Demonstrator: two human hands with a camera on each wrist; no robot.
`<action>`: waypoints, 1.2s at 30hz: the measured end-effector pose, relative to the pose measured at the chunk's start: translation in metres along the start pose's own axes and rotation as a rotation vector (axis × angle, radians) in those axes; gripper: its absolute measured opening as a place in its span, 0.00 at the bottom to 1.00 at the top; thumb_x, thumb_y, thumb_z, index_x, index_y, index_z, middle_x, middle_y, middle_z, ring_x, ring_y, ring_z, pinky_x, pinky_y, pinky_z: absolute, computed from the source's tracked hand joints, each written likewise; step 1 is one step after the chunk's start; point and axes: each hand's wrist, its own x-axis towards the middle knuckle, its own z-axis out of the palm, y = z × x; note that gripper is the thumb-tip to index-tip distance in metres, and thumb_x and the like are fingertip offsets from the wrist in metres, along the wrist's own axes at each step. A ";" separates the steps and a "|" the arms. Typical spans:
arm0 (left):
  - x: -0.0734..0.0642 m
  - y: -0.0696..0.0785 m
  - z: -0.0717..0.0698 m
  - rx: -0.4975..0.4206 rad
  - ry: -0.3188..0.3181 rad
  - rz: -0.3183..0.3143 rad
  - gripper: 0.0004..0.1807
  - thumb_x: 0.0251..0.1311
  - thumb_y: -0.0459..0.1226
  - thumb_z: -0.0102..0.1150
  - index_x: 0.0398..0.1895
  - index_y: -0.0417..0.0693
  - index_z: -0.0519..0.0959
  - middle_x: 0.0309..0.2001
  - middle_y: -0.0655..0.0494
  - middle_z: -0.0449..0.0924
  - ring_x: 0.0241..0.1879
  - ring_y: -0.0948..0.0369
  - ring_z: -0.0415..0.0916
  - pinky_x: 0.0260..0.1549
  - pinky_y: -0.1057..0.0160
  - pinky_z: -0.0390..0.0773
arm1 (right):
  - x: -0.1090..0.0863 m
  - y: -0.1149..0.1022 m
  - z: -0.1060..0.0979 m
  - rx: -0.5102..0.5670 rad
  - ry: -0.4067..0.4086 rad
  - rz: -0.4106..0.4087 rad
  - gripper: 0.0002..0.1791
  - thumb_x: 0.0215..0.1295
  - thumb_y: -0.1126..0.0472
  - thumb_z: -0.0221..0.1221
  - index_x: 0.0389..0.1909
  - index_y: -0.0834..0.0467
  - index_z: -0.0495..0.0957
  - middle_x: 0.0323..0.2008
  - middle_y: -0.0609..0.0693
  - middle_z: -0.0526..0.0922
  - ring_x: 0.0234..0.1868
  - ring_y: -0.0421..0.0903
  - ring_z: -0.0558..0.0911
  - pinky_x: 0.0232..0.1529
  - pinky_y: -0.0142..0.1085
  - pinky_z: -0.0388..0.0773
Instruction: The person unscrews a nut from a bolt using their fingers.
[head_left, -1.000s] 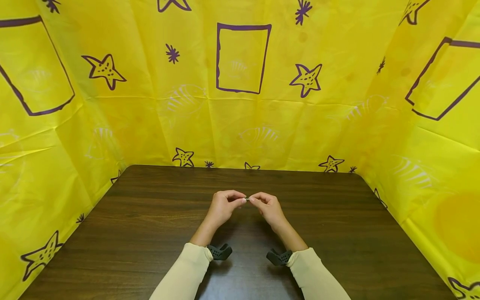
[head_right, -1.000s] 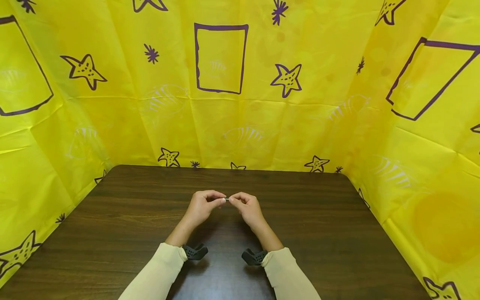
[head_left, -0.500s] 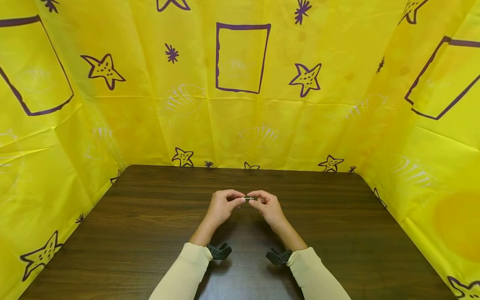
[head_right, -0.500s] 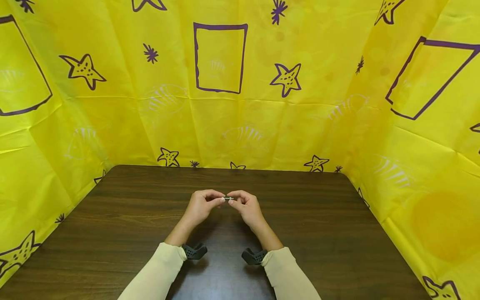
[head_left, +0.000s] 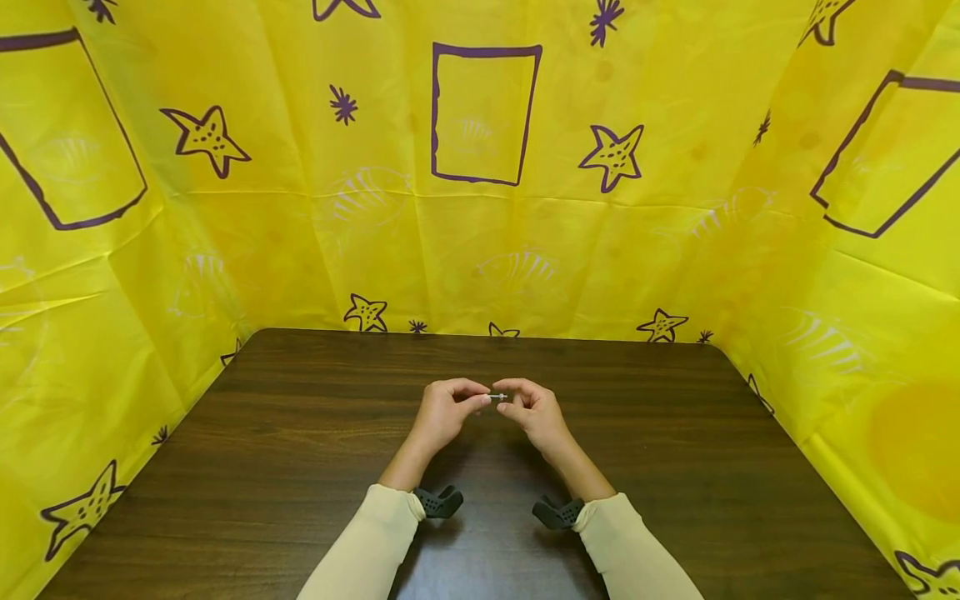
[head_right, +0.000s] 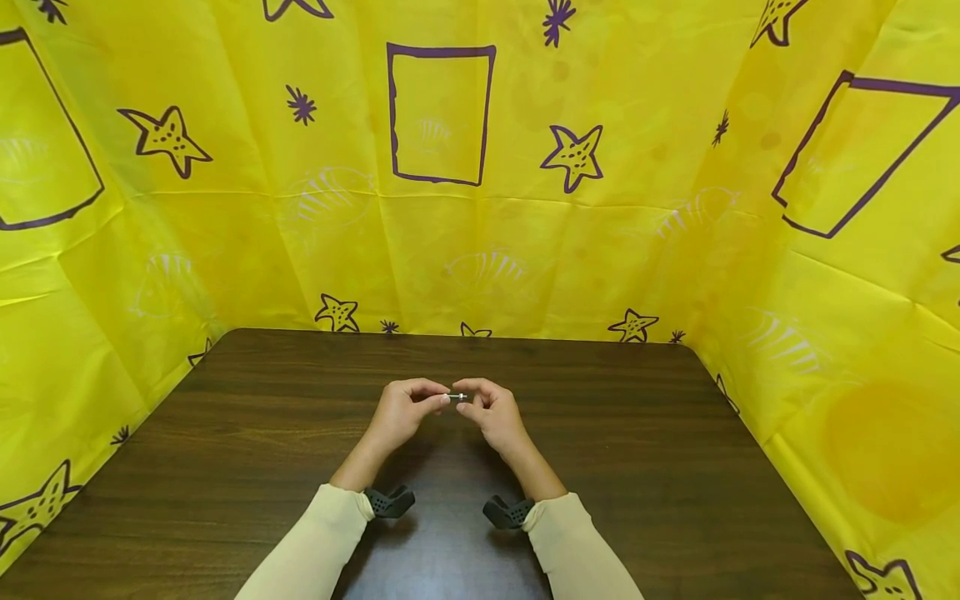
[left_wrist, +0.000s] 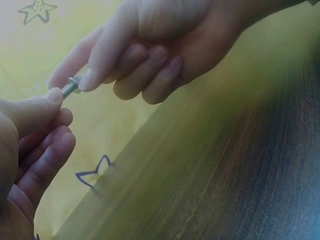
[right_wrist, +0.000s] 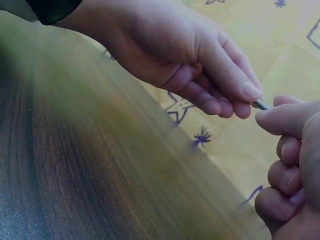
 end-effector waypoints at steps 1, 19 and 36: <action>0.000 0.000 0.000 -0.001 0.000 0.001 0.02 0.55 0.33 0.69 0.32 0.45 0.87 0.26 0.57 0.83 0.25 0.57 0.80 0.23 0.65 0.77 | 0.000 0.000 0.000 0.000 -0.003 0.002 0.16 0.58 0.77 0.62 0.48 0.75 0.77 0.15 0.48 0.62 0.15 0.36 0.60 0.19 0.28 0.57; -0.001 0.002 0.001 0.002 -0.011 0.032 0.04 0.56 0.34 0.69 0.34 0.42 0.87 0.27 0.59 0.84 0.24 0.59 0.79 0.24 0.63 0.79 | 0.000 0.000 0.000 -0.071 0.007 0.203 0.22 0.76 0.57 0.50 0.35 0.75 0.78 0.10 0.48 0.64 0.11 0.36 0.59 0.15 0.29 0.55; -0.001 -0.001 0.000 0.016 -0.006 0.029 0.03 0.56 0.34 0.69 0.33 0.44 0.87 0.26 0.58 0.84 0.25 0.56 0.80 0.24 0.63 0.78 | -0.001 -0.003 0.002 -0.004 0.014 0.152 0.13 0.70 0.67 0.57 0.40 0.77 0.77 0.12 0.46 0.63 0.13 0.36 0.60 0.15 0.29 0.56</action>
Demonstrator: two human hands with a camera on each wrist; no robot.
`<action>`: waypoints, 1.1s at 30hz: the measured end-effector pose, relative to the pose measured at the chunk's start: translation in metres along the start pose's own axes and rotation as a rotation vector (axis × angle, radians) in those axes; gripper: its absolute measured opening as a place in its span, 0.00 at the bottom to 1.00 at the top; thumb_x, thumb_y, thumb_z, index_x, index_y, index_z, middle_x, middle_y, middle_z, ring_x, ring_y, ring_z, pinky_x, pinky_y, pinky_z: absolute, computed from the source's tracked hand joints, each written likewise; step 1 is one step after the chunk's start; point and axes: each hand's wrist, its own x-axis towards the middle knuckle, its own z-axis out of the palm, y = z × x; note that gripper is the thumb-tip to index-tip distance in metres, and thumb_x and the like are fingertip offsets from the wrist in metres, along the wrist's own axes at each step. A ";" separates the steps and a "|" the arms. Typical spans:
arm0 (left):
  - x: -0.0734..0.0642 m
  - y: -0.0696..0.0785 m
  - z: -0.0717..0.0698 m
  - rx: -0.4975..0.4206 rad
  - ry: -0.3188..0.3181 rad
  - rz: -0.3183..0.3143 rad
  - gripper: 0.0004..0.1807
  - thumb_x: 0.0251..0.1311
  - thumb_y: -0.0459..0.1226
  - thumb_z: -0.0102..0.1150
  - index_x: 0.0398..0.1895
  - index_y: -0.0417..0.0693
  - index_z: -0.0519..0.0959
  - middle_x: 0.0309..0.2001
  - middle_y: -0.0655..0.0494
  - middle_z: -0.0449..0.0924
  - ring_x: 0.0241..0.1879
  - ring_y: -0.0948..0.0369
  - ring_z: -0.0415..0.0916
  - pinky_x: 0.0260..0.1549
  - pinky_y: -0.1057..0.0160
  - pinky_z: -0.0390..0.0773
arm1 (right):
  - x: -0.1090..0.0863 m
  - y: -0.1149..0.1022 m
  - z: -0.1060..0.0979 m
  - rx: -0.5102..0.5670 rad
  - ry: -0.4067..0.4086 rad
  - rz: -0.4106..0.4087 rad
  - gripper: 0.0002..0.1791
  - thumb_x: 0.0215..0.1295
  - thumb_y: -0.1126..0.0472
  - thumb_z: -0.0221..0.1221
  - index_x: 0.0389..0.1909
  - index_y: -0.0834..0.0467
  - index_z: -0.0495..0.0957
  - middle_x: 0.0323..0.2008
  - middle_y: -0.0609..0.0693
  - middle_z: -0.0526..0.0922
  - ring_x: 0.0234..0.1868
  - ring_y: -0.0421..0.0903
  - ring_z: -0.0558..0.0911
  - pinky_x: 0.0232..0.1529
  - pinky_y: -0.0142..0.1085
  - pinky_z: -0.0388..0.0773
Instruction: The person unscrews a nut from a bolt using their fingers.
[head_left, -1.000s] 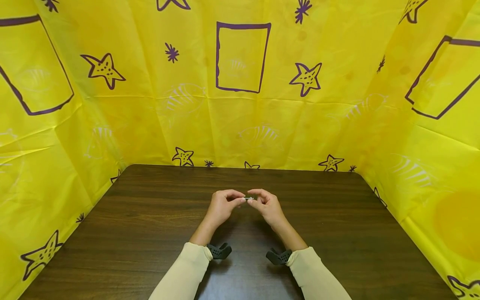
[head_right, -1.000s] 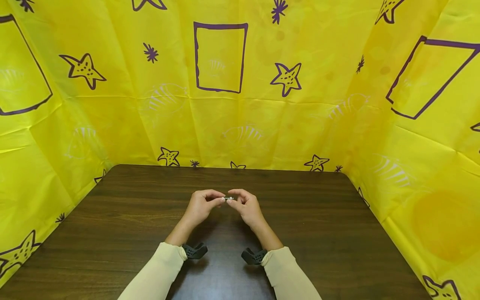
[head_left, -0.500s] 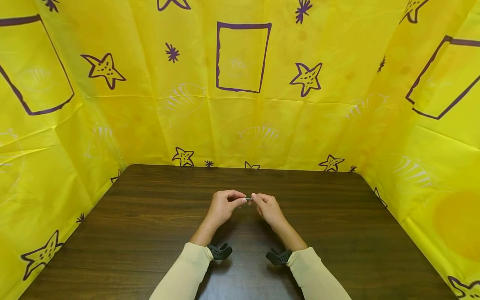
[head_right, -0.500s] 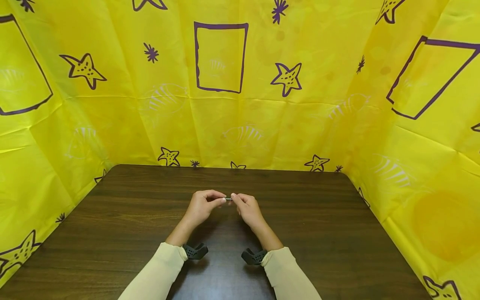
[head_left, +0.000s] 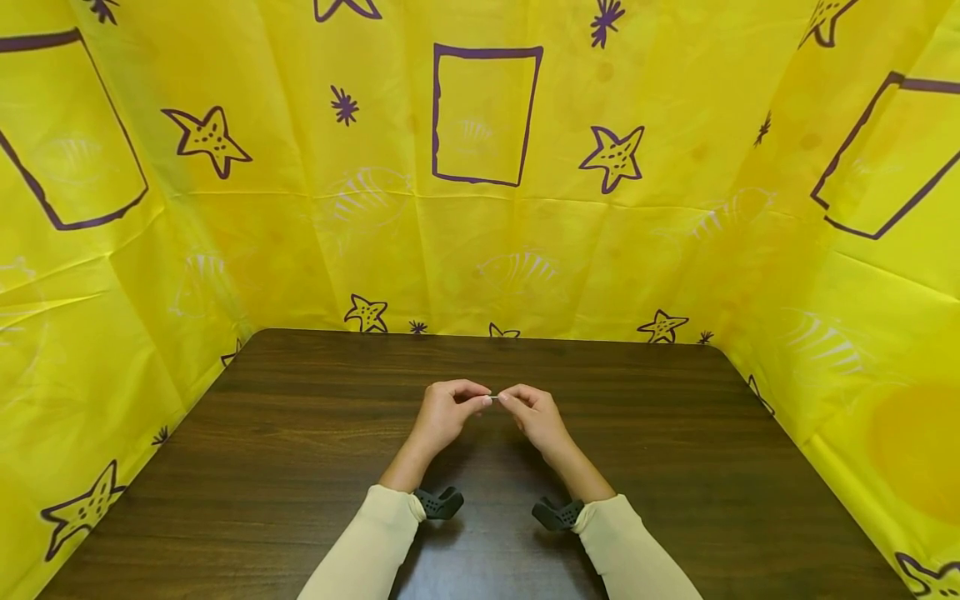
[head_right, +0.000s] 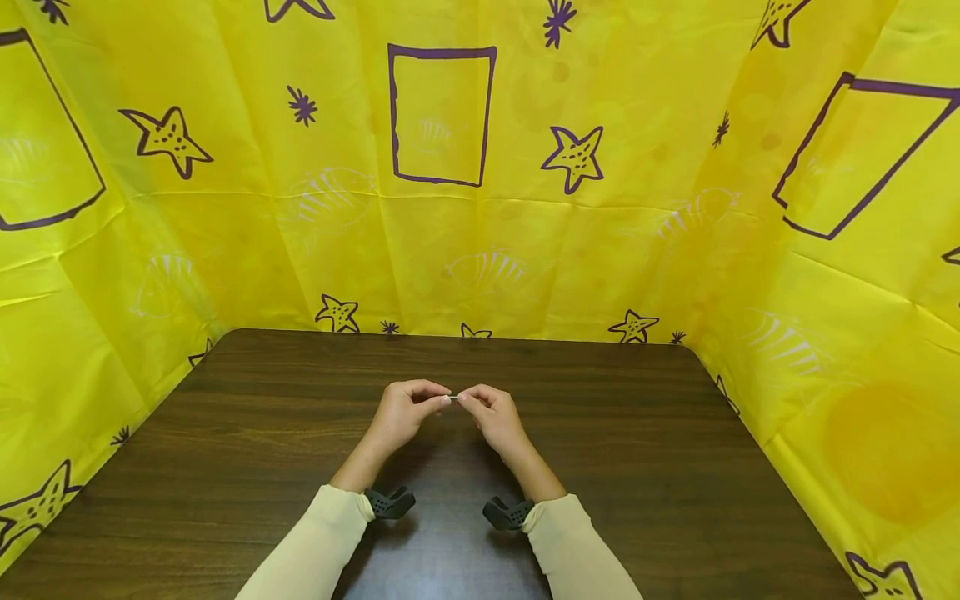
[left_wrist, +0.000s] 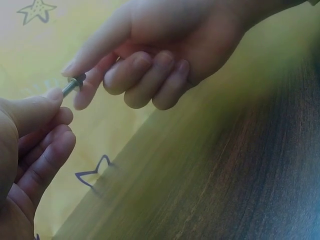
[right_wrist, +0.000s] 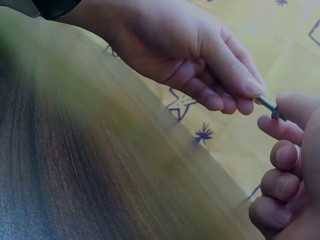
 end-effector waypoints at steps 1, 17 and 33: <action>0.000 0.000 0.000 -0.001 0.001 0.000 0.03 0.56 0.34 0.69 0.33 0.45 0.87 0.26 0.58 0.84 0.25 0.55 0.80 0.24 0.64 0.78 | 0.000 0.000 0.000 0.006 -0.003 -0.003 0.13 0.69 0.67 0.57 0.41 0.77 0.77 0.12 0.46 0.63 0.12 0.36 0.60 0.15 0.29 0.56; 0.001 -0.002 -0.001 -0.018 0.004 -0.013 0.02 0.56 0.33 0.69 0.32 0.45 0.87 0.26 0.57 0.84 0.25 0.51 0.81 0.24 0.64 0.78 | 0.001 0.004 -0.001 0.025 -0.015 -0.102 0.10 0.61 0.76 0.60 0.44 0.75 0.78 0.14 0.47 0.63 0.13 0.37 0.61 0.16 0.28 0.57; 0.001 0.000 0.001 -0.010 -0.010 -0.030 0.02 0.56 0.33 0.69 0.32 0.45 0.87 0.26 0.57 0.84 0.25 0.55 0.80 0.24 0.64 0.78 | 0.001 0.006 -0.002 -0.074 0.002 -0.163 0.13 0.60 0.72 0.64 0.44 0.74 0.78 0.15 0.49 0.63 0.15 0.35 0.60 0.18 0.28 0.56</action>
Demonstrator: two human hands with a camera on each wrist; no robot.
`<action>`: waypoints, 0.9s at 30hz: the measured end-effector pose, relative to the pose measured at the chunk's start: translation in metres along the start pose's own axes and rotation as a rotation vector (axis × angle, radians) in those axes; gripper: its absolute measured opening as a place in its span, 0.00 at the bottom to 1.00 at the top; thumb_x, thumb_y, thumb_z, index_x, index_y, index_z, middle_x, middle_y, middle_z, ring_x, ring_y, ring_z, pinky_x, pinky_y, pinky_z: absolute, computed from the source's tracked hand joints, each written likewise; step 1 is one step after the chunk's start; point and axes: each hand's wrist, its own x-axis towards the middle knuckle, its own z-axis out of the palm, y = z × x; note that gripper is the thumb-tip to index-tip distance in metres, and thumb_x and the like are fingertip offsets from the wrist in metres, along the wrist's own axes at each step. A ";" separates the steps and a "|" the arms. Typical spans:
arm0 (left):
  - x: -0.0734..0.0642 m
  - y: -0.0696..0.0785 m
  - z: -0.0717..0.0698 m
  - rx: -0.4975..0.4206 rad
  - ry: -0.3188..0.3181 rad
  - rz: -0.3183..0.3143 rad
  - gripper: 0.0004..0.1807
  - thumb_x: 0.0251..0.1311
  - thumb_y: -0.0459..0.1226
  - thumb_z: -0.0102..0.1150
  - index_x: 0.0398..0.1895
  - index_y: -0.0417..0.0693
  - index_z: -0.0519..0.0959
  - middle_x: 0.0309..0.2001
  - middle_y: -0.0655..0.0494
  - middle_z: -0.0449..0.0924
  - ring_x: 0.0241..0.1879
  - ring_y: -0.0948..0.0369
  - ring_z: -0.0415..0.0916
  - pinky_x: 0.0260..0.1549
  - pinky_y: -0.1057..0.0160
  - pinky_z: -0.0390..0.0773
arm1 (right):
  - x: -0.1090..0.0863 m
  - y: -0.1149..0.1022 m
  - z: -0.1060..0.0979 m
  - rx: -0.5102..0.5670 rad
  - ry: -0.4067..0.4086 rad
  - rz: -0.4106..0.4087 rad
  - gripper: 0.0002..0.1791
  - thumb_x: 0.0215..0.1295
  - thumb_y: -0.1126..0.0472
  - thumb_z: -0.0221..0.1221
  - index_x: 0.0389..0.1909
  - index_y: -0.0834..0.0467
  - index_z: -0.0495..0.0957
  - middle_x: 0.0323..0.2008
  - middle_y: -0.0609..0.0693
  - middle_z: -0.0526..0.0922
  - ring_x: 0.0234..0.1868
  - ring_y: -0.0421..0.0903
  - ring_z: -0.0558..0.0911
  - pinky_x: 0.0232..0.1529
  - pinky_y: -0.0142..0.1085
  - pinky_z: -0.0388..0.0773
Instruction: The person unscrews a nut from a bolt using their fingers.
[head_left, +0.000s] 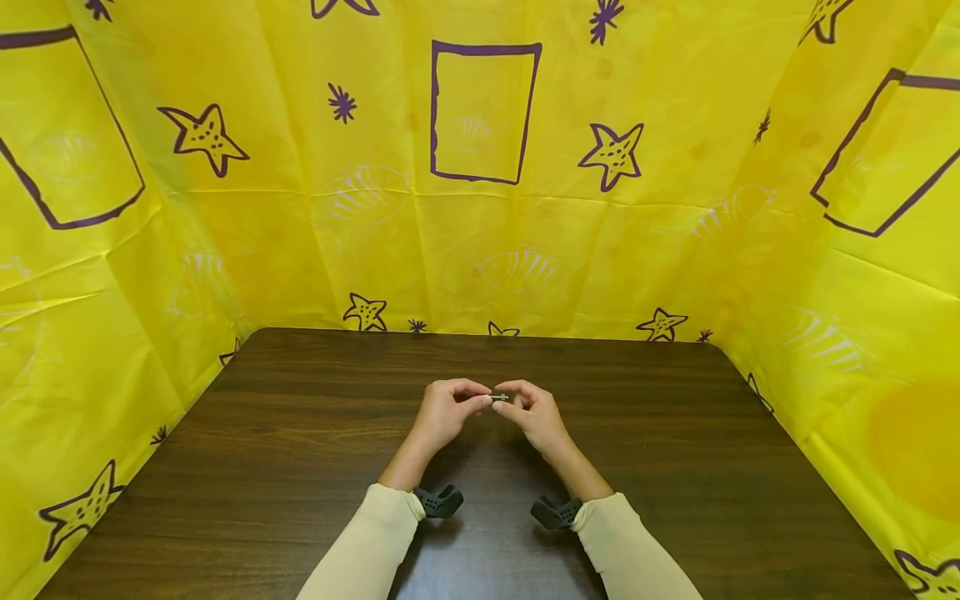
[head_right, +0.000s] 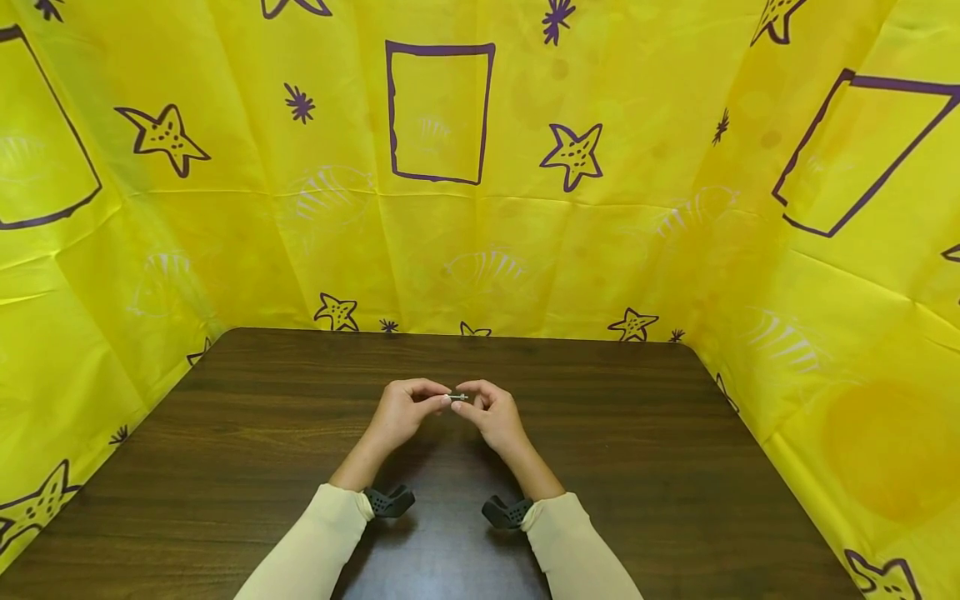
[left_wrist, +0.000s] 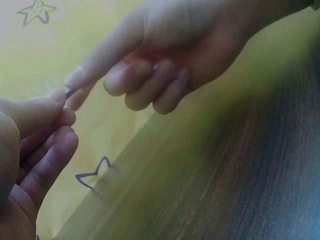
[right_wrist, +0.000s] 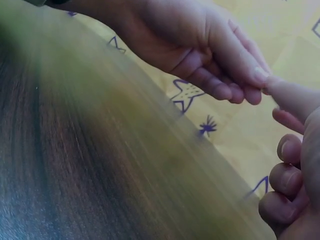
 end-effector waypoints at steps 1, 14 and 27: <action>0.000 0.000 0.000 0.001 -0.002 0.002 0.02 0.56 0.33 0.69 0.32 0.45 0.87 0.26 0.57 0.84 0.25 0.56 0.80 0.24 0.64 0.78 | 0.000 0.000 0.000 -0.018 0.004 -0.008 0.12 0.61 0.71 0.64 0.43 0.73 0.79 0.15 0.48 0.63 0.15 0.35 0.61 0.18 0.28 0.56; 0.001 0.003 0.002 -0.001 -0.020 0.006 0.02 0.55 0.33 0.69 0.32 0.45 0.87 0.27 0.57 0.84 0.24 0.60 0.79 0.25 0.64 0.79 | 0.000 -0.001 0.001 -0.087 0.035 0.055 0.17 0.72 0.65 0.54 0.30 0.76 0.79 0.12 0.46 0.66 0.14 0.35 0.63 0.18 0.29 0.60; 0.000 0.002 0.000 0.020 -0.014 0.020 0.02 0.56 0.34 0.69 0.33 0.45 0.87 0.27 0.58 0.84 0.25 0.58 0.80 0.25 0.63 0.78 | 0.001 0.005 -0.001 0.035 0.019 0.068 0.11 0.67 0.67 0.59 0.36 0.75 0.79 0.13 0.45 0.65 0.15 0.36 0.63 0.17 0.28 0.59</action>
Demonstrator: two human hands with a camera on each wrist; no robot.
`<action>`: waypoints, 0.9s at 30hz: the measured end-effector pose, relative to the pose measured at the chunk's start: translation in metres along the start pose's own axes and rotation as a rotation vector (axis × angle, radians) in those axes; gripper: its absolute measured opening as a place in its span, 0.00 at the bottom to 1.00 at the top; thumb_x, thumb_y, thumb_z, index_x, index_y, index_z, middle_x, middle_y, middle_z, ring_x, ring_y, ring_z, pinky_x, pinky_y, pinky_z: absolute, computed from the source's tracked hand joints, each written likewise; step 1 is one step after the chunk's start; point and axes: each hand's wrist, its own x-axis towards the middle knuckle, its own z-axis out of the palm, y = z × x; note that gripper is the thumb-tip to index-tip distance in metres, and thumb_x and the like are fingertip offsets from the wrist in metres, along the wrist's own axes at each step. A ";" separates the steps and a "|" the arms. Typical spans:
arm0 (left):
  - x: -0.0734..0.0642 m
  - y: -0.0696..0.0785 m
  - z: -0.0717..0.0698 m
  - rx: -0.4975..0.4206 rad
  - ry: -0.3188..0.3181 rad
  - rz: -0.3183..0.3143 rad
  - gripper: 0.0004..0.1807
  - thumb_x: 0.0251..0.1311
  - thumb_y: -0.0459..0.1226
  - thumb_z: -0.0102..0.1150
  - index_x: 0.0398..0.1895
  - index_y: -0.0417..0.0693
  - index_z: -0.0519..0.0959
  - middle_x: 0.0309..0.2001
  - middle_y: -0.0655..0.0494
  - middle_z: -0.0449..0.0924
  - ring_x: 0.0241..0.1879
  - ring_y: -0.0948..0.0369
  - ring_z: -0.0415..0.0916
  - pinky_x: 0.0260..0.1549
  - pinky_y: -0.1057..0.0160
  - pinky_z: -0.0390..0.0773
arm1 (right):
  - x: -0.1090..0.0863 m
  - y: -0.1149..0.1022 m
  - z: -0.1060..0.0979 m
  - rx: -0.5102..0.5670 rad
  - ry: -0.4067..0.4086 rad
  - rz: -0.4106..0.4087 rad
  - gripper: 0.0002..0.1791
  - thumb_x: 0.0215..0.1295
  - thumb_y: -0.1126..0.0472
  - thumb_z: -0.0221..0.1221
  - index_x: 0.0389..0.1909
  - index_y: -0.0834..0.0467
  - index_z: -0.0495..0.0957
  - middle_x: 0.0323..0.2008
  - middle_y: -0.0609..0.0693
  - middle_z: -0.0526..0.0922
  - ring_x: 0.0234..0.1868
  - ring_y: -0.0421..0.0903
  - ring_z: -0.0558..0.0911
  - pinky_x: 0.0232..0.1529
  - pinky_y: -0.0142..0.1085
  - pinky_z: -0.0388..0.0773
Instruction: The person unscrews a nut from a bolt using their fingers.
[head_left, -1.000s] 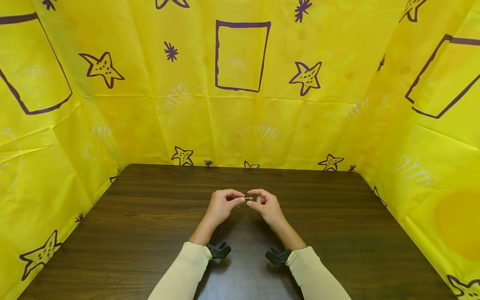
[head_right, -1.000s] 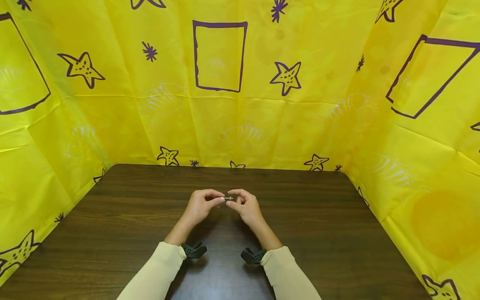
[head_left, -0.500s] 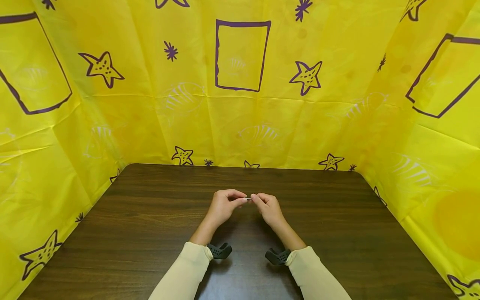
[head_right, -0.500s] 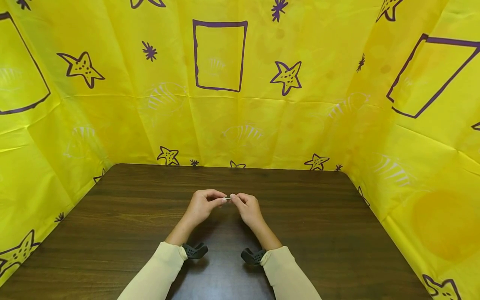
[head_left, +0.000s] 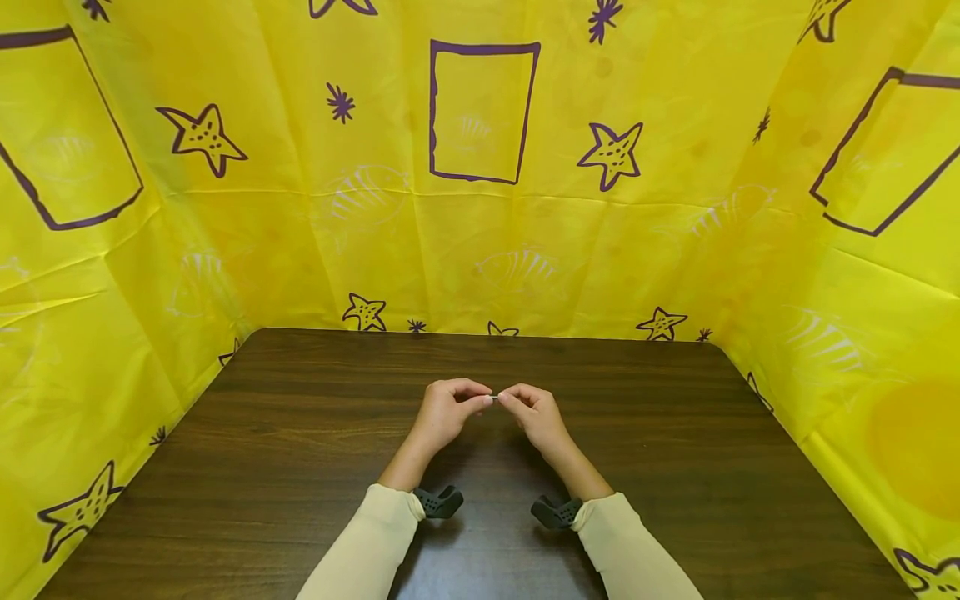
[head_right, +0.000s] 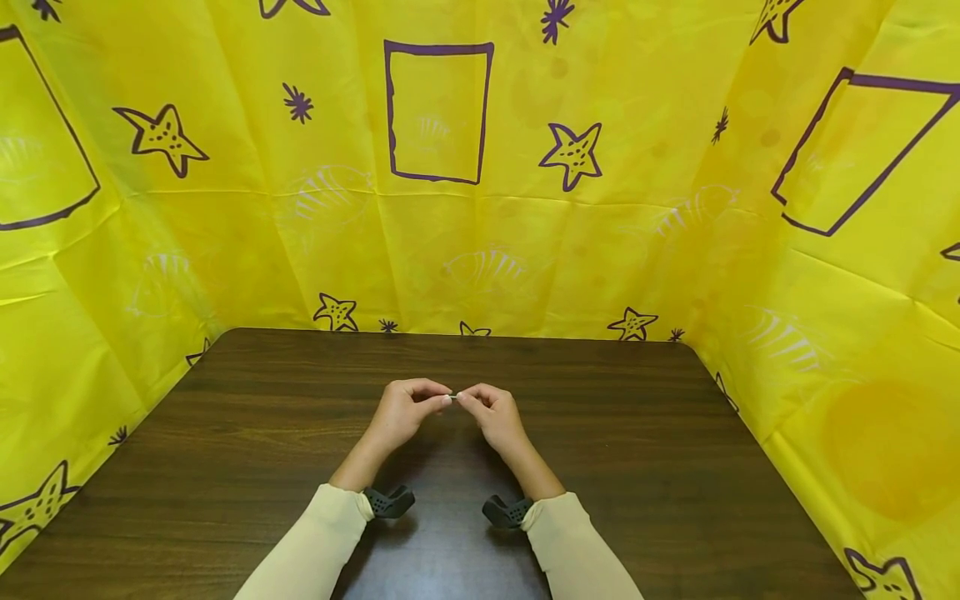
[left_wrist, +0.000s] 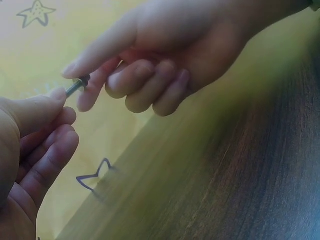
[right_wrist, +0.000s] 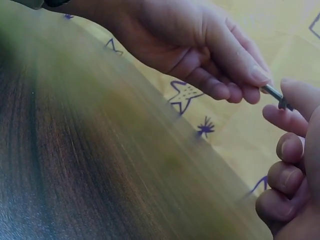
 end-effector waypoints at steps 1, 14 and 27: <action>0.000 0.000 0.000 -0.002 0.000 0.002 0.02 0.56 0.34 0.69 0.33 0.45 0.87 0.27 0.58 0.84 0.25 0.58 0.80 0.25 0.63 0.79 | 0.000 0.000 0.000 0.018 -0.004 -0.002 0.10 0.67 0.68 0.59 0.36 0.75 0.79 0.13 0.45 0.65 0.15 0.36 0.63 0.17 0.28 0.59; 0.001 -0.001 -0.002 -0.012 0.000 -0.013 0.03 0.57 0.34 0.69 0.33 0.45 0.87 0.27 0.57 0.84 0.26 0.53 0.81 0.26 0.63 0.79 | -0.002 -0.003 -0.002 0.083 -0.045 -0.021 0.10 0.64 0.72 0.60 0.43 0.75 0.78 0.14 0.46 0.64 0.13 0.36 0.61 0.16 0.28 0.57; 0.001 -0.001 -0.002 -0.005 -0.006 -0.019 0.02 0.57 0.34 0.68 0.33 0.46 0.87 0.28 0.59 0.84 0.27 0.53 0.82 0.26 0.63 0.80 | -0.001 -0.002 -0.001 0.088 -0.036 -0.077 0.11 0.60 0.77 0.61 0.43 0.76 0.78 0.14 0.47 0.63 0.14 0.36 0.61 0.17 0.28 0.58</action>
